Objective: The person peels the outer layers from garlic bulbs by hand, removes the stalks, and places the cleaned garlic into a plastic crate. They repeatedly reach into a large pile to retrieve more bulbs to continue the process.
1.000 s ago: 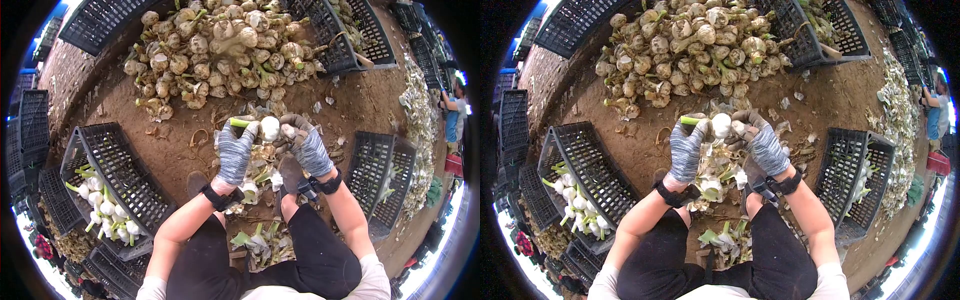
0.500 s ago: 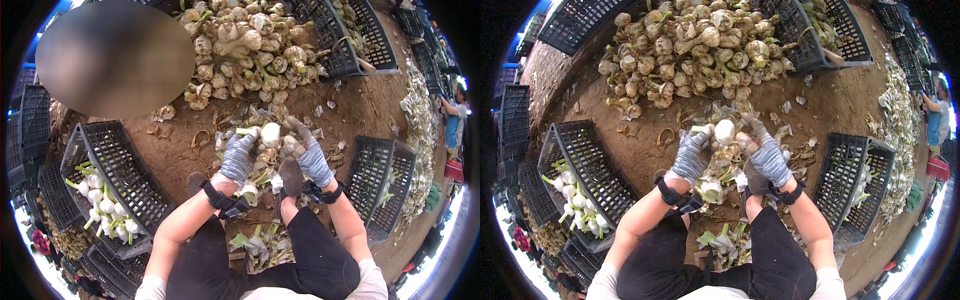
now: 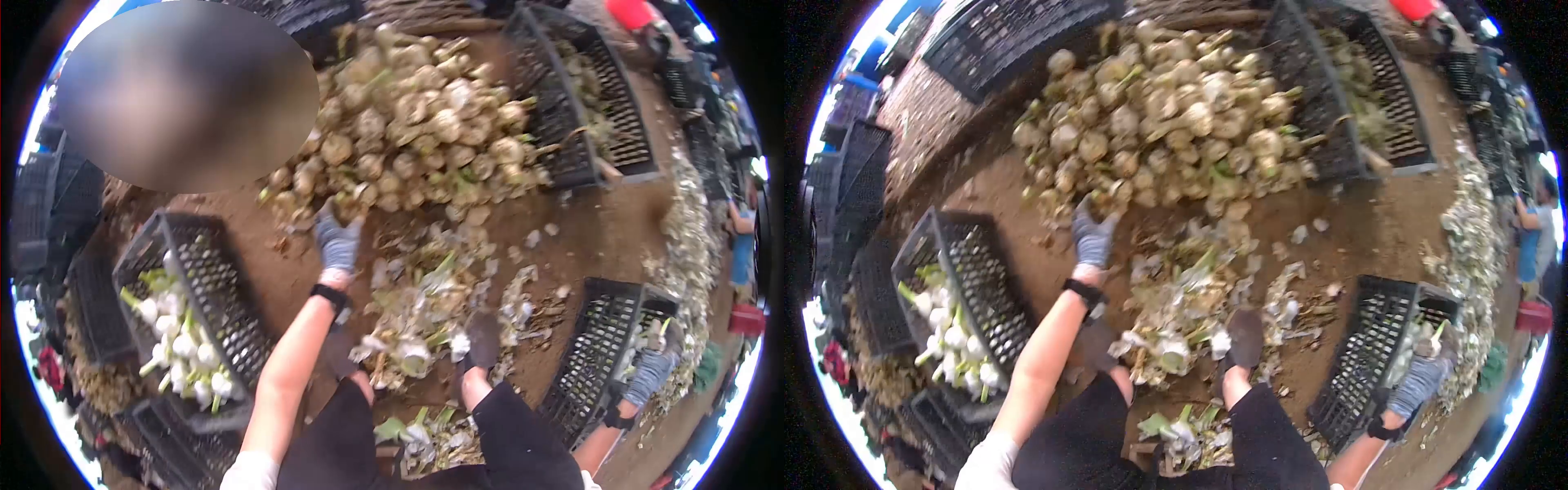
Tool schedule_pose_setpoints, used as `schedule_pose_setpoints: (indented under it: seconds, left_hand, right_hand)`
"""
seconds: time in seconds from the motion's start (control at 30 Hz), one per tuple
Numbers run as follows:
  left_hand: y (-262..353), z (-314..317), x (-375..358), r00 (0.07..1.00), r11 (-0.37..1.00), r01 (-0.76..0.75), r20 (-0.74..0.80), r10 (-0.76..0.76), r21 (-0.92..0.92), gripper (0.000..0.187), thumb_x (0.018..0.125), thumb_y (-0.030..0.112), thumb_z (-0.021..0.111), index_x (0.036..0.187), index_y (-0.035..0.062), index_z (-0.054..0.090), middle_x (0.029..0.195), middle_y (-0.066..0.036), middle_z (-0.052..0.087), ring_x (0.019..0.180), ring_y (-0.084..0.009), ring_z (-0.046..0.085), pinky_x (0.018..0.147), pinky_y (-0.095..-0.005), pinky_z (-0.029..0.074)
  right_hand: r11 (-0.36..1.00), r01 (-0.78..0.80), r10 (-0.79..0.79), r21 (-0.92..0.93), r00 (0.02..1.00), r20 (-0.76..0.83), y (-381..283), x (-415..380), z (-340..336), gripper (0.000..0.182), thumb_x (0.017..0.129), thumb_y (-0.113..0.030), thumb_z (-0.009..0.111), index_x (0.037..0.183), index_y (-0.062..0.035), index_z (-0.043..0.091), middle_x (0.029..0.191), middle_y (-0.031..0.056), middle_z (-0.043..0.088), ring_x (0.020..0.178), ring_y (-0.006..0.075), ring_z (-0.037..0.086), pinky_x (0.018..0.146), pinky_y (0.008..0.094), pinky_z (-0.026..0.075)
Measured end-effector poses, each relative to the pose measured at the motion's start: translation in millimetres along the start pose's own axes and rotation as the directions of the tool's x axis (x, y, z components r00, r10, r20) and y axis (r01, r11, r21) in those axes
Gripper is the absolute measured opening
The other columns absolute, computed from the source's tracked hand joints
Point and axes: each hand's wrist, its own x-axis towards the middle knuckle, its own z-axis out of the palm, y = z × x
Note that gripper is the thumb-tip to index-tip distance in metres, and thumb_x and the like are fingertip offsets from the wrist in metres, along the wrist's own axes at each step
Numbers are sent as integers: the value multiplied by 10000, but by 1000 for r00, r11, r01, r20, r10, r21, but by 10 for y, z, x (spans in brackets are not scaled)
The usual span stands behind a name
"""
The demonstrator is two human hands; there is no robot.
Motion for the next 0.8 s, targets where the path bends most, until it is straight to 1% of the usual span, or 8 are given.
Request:
schedule_pose_setpoints:
  seconds: [0.07, 0.13, 0.2, 0.23, 0.3, 0.4, 0.53, 0.8]
  left_hand:
    - [-349, 185, 153, 964, 946, 69, 223, -145, 318, 496, 754, 241, 708, 1152, 4, 530, 1160, -145, 555, 1075, -270, 516, 924, -367, 402]
    - [-372, 219, 175, 949, 978, 210, 234, -209, 23, 369, 792, 223, 665, 1079, 3, 597, 1083, -161, 603, 1037, -290, 546, 870, -383, 428]
    - [-852, 491, 83, 790, 744, -380, -226, 570, 550, 352, 881, 311, 552, 970, -29, 563, 869, -140, 573, 750, -281, 559, 676, -358, 459]
    - [-884, 471, -68, 991, 983, -99, -72, 111, 155, 496, 891, 310, 567, 1226, -40, 459, 1096, -183, 582, 1036, -288, 529, 874, -361, 425]
    - [228, -10, -320, 976, 738, 190, 42, -215, -648, 229, 912, 236, 549, 989, 21, 536, 847, -51, 550, 712, -166, 547, 641, -274, 466]
    - [844, -353, -599, 723, 409, 674, 663, -194, -615, 133, 867, 184, 604, 925, 98, 521, 722, 33, 503, 575, -76, 477, 511, -208, 412]
    - [1332, -455, -957, 619, 694, 448, 756, 214, -564, 416, 770, 95, 701, 1156, 27, 562, 847, -10, 609, 790, -97, 570, 717, -240, 484]
    - [1439, -455, -1076, 669, 838, 241, 709, 221, -489, 219, 785, 112, 699, 973, 8, 663, 917, -81, 672, 828, -152, 619, 754, -286, 482]
  right_hand:
    - [996, 16, -35, 93, 976, 215, 63, 169, 160, 261, 858, -143, 586, 1075, 0, 568, 972, 77, 601, 807, 149, 582, 640, 261, 500]
    - [985, 28, -92, 170, 920, 380, 938, 774, -779, 223, 904, -174, 533, 1024, 1, 603, 906, 59, 627, 765, 139, 587, 635, 263, 493]
    - [970, 35, -169, 242, 811, 561, 916, 945, -834, 261, 951, -204, 479, 972, 2, 638, 839, 41, 653, 723, 130, 592, 630, 264, 486]
    - [860, -364, 39, 356, 744, 668, 957, 850, -567, 279, 953, -236, 481, 980, -5, 636, 876, 32, 662, 739, 131, 597, 638, 252, 487]
    - [916, -218, -101, 337, 687, 720, 872, 707, -190, 374, 884, -377, 582, 934, -8, 621, 796, 49, 627, 719, 136, 570, 623, 275, 462]
    - [982, -32, -136, 186, 564, 815, 880, 647, 227, 479, 794, -488, 660, 856, -19, 592, 697, 45, 551, 664, 134, 497, 595, 313, 425]
    - [953, -219, -51, 208, 563, 825, 989, 459, 589, 407, 820, -434, 648, 792, -33, 585, 652, -23, 469, 631, 94, 421, 572, 294, 383]
    - [730, -661, 5, 175, 261, 965, 1259, 269, 567, 413, 860, -505, 557, 789, -102, 620, 585, -80, 432, 537, 42, 368, 469, 213, 275]
